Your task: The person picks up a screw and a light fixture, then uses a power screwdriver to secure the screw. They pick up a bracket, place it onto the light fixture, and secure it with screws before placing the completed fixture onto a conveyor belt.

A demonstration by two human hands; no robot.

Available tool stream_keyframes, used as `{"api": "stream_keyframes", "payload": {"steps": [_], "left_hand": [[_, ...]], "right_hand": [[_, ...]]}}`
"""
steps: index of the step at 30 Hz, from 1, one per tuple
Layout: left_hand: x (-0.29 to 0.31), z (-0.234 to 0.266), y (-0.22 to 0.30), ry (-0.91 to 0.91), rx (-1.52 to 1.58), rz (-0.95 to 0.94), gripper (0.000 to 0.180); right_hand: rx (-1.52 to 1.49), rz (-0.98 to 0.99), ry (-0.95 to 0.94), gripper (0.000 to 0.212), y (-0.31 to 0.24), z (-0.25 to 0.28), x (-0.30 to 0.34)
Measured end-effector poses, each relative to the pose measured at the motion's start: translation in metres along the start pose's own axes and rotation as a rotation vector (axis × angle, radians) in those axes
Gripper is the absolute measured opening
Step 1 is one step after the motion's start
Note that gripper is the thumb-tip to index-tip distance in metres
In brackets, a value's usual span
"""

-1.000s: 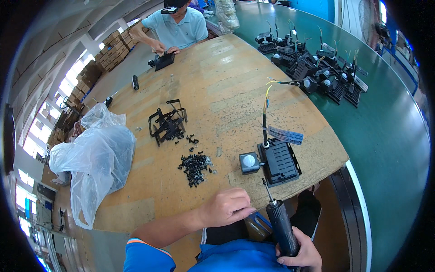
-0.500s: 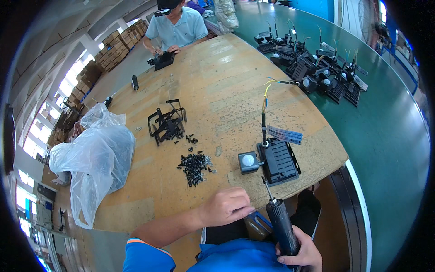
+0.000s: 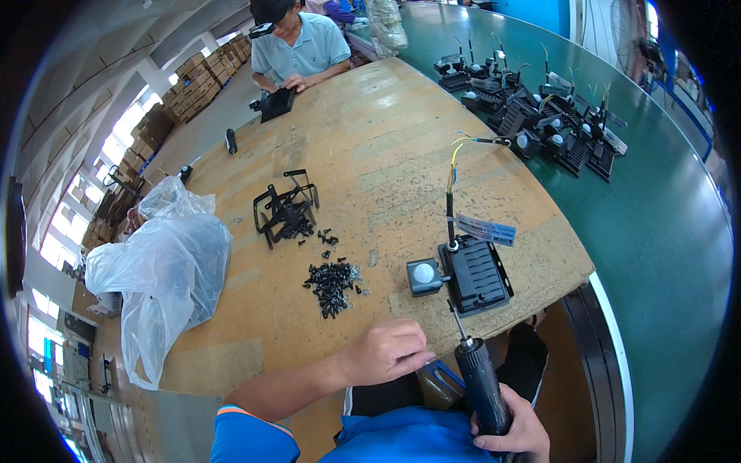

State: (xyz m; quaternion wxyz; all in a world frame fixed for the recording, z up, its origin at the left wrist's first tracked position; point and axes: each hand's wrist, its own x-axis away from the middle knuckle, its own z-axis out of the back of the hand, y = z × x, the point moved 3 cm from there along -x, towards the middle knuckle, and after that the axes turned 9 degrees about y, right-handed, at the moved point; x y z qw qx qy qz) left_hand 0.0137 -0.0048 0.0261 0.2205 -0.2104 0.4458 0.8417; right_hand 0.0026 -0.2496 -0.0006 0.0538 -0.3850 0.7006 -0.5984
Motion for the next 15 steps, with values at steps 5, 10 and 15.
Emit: {"api": "stream_keyframes", "payload": {"steps": [5, 10, 15], "left_hand": [[0.0005, 0.0006, -0.0004, -0.023, -0.036, 0.005, 0.016], [0.0000, -0.0007, 0.0000, -0.026, -0.018, -0.010, 0.015], [0.0009, -0.0010, 0.0009, 0.008, -0.009, 0.011, 0.023]], "right_hand": [[-0.021, 0.001, -0.013, 0.074, 0.0036, 0.0018, 0.0013], [0.000, 0.063, -0.008, 0.081, 0.0076, 0.0057, 0.0009], [-0.008, 0.056, -0.004, 0.082, 0.0080, 0.0043, 0.0012]]}}
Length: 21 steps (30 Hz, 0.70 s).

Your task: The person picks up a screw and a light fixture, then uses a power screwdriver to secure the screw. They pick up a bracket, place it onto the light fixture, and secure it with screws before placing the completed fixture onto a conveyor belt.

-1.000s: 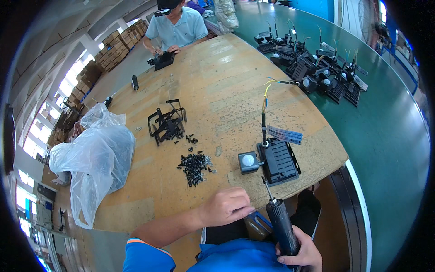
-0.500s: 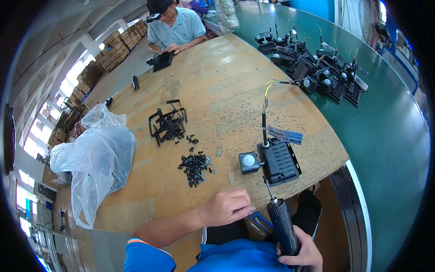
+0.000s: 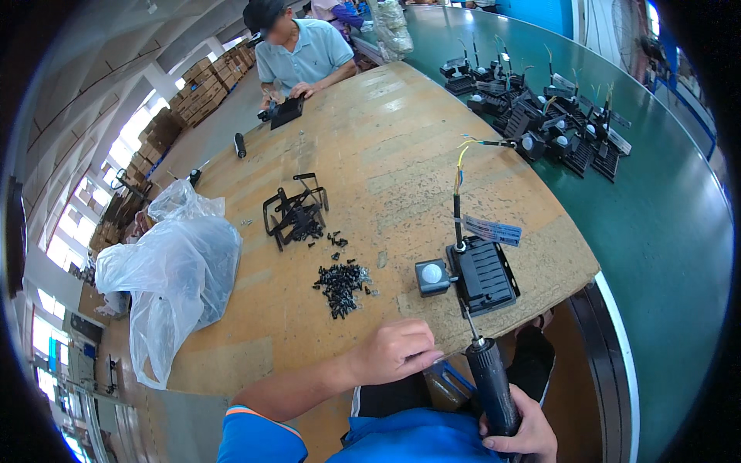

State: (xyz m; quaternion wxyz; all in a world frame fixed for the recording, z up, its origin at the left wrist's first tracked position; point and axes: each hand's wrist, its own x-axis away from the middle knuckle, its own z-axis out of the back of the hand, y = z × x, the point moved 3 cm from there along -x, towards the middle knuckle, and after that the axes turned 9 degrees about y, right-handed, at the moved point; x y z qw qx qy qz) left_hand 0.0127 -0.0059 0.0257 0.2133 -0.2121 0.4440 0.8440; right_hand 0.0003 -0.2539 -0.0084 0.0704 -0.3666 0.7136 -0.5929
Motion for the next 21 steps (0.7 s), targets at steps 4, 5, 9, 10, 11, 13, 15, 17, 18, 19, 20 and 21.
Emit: {"api": "stream_keyframes", "payload": {"steps": [4, 5, 9, 10, 11, 13, 15, 17, 18, 19, 20, 21], "left_hand": [[-0.0007, -0.0005, -0.0013, 0.004, 0.015, 0.001, 0.024], [-0.0007, -0.0005, -0.0012, 0.004, 0.015, 0.000, 0.024], [-0.0010, -0.0003, -0.0015, -0.001, 0.004, -0.007, 0.024], [-0.0015, 0.0002, -0.0015, 0.000, 0.006, -0.010, 0.024], [-0.0014, 0.0004, -0.0014, -0.001, 0.006, -0.007, 0.024], [-0.0019, 0.0018, -0.0007, -0.004, -0.002, 0.002, 0.024], [-0.0015, 0.0015, -0.0023, -0.024, -0.007, -0.001, 0.019], [-0.0009, 0.0020, -0.0022, -0.046, -0.018, -0.004, 0.014], [-0.0008, 0.0023, -0.0017, -0.042, -0.009, 0.003, 0.014], [-0.0006, 0.0022, -0.0013, -0.038, -0.001, 0.009, 0.014], [-0.0010, 0.0019, -0.0007, -0.042, -0.009, 0.006, 0.014], [-0.0011, 0.0011, 0.0000, -0.043, -0.006, 0.002, 0.014]], "right_hand": [[-0.004, 0.003, -0.002, 0.083, 0.0011, 0.0007, -0.0010], [-0.004, 0.004, -0.003, 0.083, 0.0017, 0.0010, -0.0010], [-0.003, 0.005, 0.009, 0.083, 0.0019, 0.0016, -0.0020], [-0.009, 0.002, 0.018, 0.083, 0.0012, 0.0013, -0.0024], [-0.010, 0.000, 0.017, 0.083, -0.0015, 0.0003, -0.0020], [-0.054, -0.080, 0.019, 0.076, -0.0068, -0.0025, -0.0007], [-0.039, -0.046, 0.025, 0.080, -0.0002, 0.0005, -0.0021], [-0.028, -0.009, 0.027, 0.083, 0.0025, 0.0024, -0.0026], [-0.027, -0.011, 0.029, 0.083, 0.0026, 0.0025, -0.0020], [-0.026, -0.013, 0.032, 0.083, 0.0027, 0.0025, -0.0012], [-0.031, -0.007, 0.028, 0.083, 0.0027, 0.0022, -0.0004], [-0.036, 0.016, 0.033, 0.083, 0.0024, 0.0022, 0.0008]]}}
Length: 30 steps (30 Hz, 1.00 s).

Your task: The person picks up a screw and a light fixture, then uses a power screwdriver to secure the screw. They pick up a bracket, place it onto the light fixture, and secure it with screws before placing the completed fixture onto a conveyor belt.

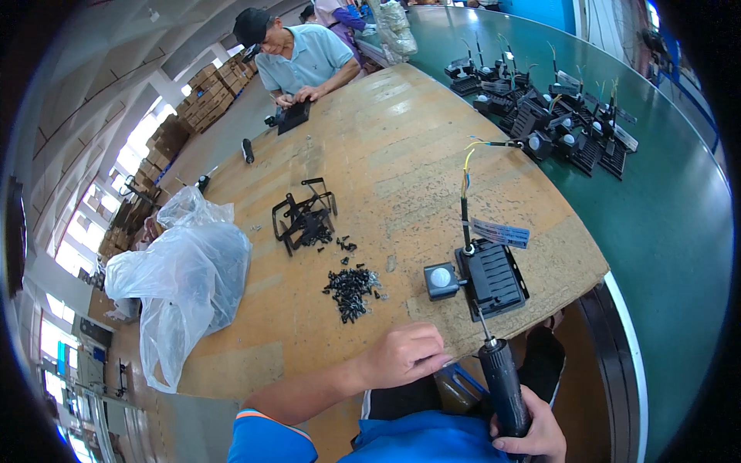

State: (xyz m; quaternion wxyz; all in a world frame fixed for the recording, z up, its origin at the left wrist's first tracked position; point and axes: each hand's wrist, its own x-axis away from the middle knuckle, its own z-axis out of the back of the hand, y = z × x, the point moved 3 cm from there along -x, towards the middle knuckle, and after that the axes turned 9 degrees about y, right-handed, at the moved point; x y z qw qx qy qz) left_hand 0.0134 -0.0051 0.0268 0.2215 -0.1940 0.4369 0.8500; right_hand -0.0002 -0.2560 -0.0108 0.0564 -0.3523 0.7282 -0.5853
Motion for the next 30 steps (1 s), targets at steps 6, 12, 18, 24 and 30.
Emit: {"api": "stream_keyframes", "payload": {"steps": [6, 12, 18, 24, 30], "left_hand": [[-0.005, 0.012, 0.019, 0.068, 0.079, 0.069, 0.008], [-0.012, 0.067, 0.111, 0.158, 0.500, -0.220, 0.013], [0.007, 0.073, 0.178, 0.221, 0.525, -0.650, 0.021], [0.016, 0.067, 0.198, 0.288, 0.596, -0.589, 0.016], [0.012, 0.088, 0.189, 0.098, 0.450, -0.550, 0.026]], "right_hand": [[0.039, 0.051, -0.022, 0.081, 0.001, 0.002, 0.003], [-0.012, -0.011, -0.027, 0.072, -0.009, 0.000, 0.009], [-0.028, 0.072, -0.112, 0.073, 0.002, 0.001, 0.001], [-0.057, 0.074, -0.127, 0.075, -0.005, 0.001, 0.003], [-0.073, 0.082, -0.098, 0.078, -0.007, 0.006, -0.008]]}}
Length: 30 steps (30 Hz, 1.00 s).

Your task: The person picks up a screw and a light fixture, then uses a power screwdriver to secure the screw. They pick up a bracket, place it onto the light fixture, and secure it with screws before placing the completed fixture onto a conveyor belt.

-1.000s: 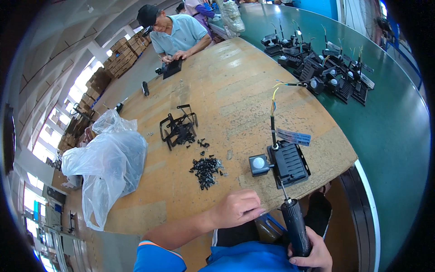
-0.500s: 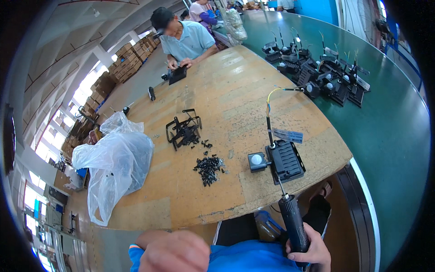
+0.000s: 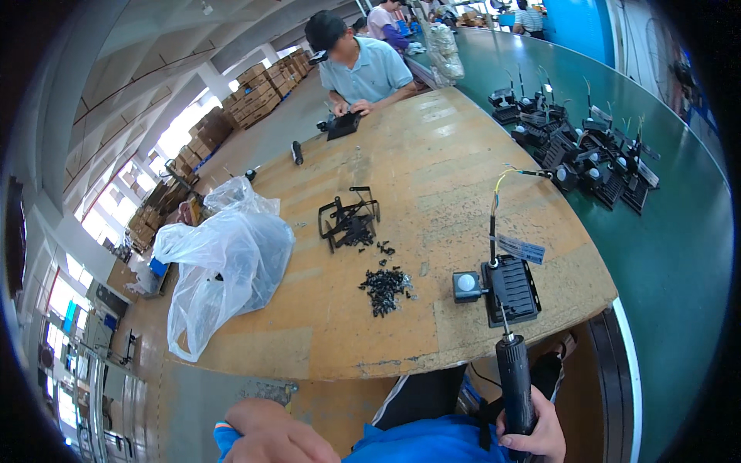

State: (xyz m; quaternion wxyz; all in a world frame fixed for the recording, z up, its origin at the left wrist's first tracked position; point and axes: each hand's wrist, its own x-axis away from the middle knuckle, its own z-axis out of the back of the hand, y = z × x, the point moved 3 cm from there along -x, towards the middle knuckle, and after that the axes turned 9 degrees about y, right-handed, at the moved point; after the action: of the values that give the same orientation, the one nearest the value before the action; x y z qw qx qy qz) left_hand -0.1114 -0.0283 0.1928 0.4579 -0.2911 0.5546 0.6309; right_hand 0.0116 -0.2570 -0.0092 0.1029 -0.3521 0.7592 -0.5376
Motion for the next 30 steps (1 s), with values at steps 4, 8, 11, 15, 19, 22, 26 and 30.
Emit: {"api": "stream_keyframes", "payload": {"steps": [4, 8, 11, 15, 19, 22, 26, 30], "left_hand": [[0.025, 0.029, -0.042, -0.013, -0.391, 0.272, 0.016], [0.079, 0.045, -0.108, -0.028, -0.751, 0.410, 0.016], [0.104, 0.046, -0.137, -0.060, -0.738, 0.423, 0.012], [0.115, 0.043, -0.148, -0.199, -0.740, 0.377, 0.012], [0.120, 0.055, -0.153, 0.011, -0.652, 0.545, 0.011], [0.122, 0.060, -0.152, 0.037, -0.638, 0.604, 0.011], [0.124, 0.069, -0.153, 0.100, -0.617, 0.603, 0.011], [0.124, 0.073, -0.153, 0.141, -0.592, 0.683, 0.011]], "right_hand": [[0.030, 0.036, 0.041, 0.084, -0.005, 0.000, 0.003], [0.064, 0.040, 0.118, 0.082, -0.003, 0.005, 0.009], [0.028, 0.056, 0.163, 0.083, 0.000, 0.009, 0.010], [-0.014, 0.030, 0.185, 0.084, -0.003, 0.006, 0.007], [-0.030, 0.002, 0.139, 0.085, 0.006, 0.012, -0.003], [-0.064, -0.069, 0.137, 0.084, 0.003, 0.009, -0.009], [0.015, -0.071, 0.095, 0.084, -0.015, 0.011, -0.016], [0.005, -0.034, 0.124, 0.086, -0.017, 0.013, -0.020]]}}
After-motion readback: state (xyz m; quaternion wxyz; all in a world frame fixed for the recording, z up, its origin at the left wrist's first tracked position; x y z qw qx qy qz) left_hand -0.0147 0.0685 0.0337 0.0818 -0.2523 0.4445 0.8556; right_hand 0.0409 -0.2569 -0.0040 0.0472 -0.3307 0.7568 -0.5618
